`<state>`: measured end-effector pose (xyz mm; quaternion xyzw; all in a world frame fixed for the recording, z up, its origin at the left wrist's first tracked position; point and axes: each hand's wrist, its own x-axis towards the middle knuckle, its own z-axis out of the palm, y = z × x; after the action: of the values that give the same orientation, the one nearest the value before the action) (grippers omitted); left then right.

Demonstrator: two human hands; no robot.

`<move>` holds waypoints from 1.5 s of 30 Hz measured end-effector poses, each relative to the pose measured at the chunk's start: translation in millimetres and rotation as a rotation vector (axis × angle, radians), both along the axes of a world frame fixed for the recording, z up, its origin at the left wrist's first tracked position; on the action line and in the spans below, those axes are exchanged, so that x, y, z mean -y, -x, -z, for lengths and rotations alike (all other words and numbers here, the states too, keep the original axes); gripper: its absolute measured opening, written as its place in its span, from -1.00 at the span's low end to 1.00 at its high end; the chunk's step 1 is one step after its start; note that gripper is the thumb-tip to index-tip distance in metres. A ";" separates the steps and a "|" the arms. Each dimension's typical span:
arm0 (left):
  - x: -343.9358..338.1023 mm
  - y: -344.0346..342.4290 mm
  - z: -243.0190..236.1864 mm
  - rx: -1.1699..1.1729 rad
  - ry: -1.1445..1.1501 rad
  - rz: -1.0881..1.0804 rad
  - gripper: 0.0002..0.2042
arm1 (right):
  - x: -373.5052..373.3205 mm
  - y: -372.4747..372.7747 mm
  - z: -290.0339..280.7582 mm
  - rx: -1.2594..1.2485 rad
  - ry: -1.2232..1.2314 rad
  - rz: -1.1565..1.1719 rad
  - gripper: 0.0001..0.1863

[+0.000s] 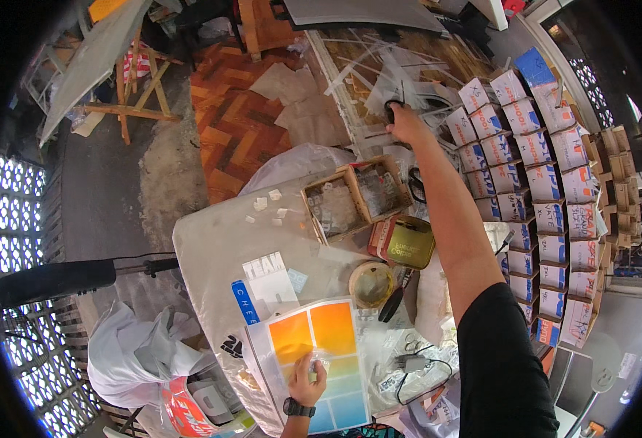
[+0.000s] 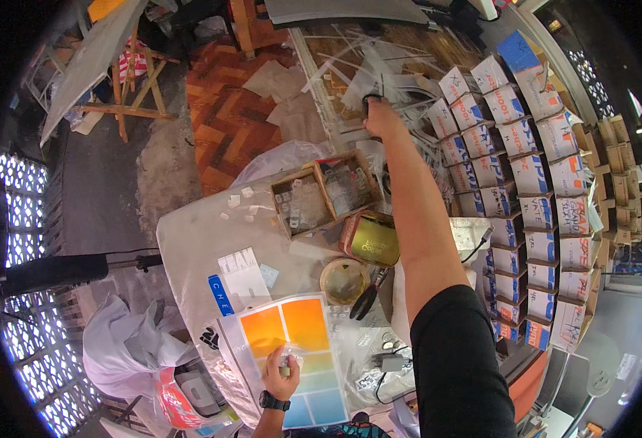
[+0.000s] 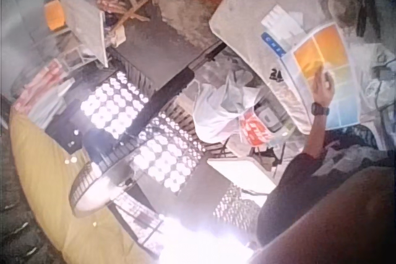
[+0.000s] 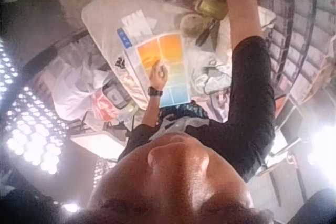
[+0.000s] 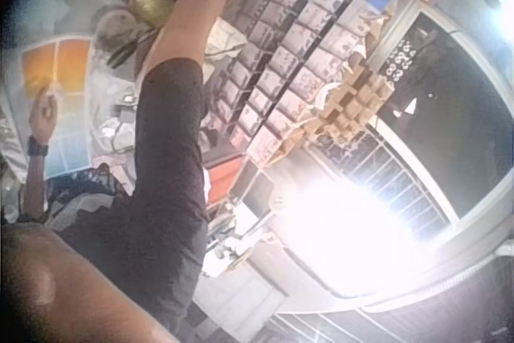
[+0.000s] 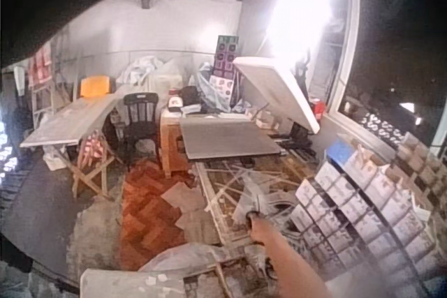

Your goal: The person prepares a white t-shirt on a heat press, cuts a design from a sheet using shears, positions it on the shirt, and operates a digital press machine.

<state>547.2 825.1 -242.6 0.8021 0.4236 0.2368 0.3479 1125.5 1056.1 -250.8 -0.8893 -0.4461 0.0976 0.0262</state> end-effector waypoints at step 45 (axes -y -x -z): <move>7.6 -9.1 -4.5 0.149 0.051 -0.132 -0.68 | 20.9 -46.2 -0.3 -0.051 -0.259 0.762 -0.70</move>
<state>556.4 817.5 -238.1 0.7435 0.4543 0.3075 0.3824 1171.7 1035.2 -250.5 -0.9776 -0.0921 0.0461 0.1834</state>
